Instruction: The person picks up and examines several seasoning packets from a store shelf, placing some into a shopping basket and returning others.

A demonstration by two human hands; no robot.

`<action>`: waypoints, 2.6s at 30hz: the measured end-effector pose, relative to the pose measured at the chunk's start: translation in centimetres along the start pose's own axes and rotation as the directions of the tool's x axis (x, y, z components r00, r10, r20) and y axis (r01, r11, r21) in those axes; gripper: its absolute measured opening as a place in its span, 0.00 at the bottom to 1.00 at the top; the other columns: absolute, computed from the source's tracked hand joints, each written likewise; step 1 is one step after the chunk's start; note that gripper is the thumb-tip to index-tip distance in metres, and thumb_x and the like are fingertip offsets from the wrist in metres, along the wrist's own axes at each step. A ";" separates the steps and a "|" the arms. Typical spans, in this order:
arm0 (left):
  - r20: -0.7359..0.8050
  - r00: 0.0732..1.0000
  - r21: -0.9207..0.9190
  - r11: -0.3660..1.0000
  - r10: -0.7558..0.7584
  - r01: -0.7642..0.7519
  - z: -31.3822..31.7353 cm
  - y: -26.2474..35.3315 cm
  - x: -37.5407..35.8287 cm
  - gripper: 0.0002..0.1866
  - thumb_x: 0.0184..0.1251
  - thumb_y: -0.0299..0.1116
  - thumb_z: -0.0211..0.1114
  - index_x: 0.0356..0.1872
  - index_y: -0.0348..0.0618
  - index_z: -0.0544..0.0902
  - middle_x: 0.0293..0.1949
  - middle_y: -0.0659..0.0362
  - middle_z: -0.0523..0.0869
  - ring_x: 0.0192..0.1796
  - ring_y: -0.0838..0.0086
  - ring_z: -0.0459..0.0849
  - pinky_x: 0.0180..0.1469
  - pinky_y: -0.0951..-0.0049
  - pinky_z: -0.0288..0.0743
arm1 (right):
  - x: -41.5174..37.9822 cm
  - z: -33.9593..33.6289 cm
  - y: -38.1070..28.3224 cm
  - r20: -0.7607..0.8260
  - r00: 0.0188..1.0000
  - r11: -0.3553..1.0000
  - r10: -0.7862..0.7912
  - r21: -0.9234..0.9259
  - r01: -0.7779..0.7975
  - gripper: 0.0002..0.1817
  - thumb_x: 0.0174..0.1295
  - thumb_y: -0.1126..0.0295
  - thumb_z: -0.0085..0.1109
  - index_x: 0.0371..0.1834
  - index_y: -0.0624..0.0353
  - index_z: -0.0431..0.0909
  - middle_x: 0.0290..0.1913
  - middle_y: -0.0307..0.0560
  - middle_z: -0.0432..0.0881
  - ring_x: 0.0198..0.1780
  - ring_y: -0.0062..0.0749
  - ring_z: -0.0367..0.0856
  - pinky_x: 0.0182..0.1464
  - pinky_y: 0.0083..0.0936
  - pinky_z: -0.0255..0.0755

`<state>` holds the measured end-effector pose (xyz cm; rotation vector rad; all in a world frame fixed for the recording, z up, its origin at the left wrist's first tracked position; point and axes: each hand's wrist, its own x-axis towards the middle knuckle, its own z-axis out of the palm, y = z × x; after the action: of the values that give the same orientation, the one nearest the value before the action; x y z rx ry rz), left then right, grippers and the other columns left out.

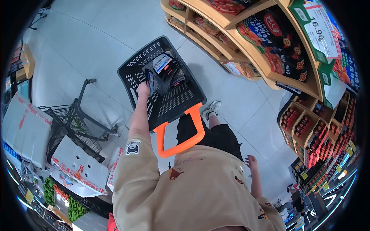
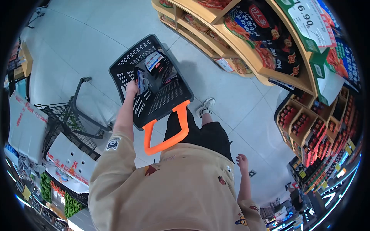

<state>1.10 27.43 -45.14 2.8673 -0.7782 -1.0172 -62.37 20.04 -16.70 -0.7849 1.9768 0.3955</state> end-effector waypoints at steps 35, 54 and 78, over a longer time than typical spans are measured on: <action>0.464 0.883 -0.320 0.943 0.068 0.096 18.4 1.0 -1.1 0.14 0.54 0.32 0.48 0.39 0.47 0.79 0.36 0.48 0.79 0.42 0.59 0.77 0.46 0.67 0.69 | 0.2 1.4 -1.4 0.071 0.993 0.985 0.099 0.138 -0.108 0.11 0.58 0.68 0.41 0.41 0.57 0.70 0.33 0.40 0.77 0.36 0.21 0.74 0.36 0.18 0.65; -0.032 0.947 -0.788 0.575 0.320 -0.222 2.4 17.4 -7.4 0.13 0.53 0.23 0.47 0.39 0.35 0.75 0.26 0.54 0.81 0.27 0.76 0.79 0.33 0.79 0.72 | 5.1 -0.1 -0.9 -0.065 0.949 0.905 -0.308 0.288 0.313 0.11 0.56 0.68 0.45 0.40 0.57 0.71 0.32 0.39 0.77 0.34 0.21 0.74 0.34 0.18 0.66; -0.162 0.973 -0.332 0.919 0.165 -0.211 -6.7 16.4 -33.7 0.14 0.58 0.40 0.49 0.36 0.43 0.77 0.28 0.52 0.80 0.32 0.61 0.79 0.33 0.64 0.70 | 4.1 -1.4 -47.0 -0.427 0.148 0.219 -0.892 -0.121 0.968 0.20 0.45 0.63 0.60 0.38 0.65 0.71 0.37 0.54 0.77 0.37 0.38 0.77 0.41 0.25 0.69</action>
<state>-24.82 27.24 -17.27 2.4749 -0.7591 -0.8361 -33.32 -17.09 -17.58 -1.9258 1.3753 -0.8159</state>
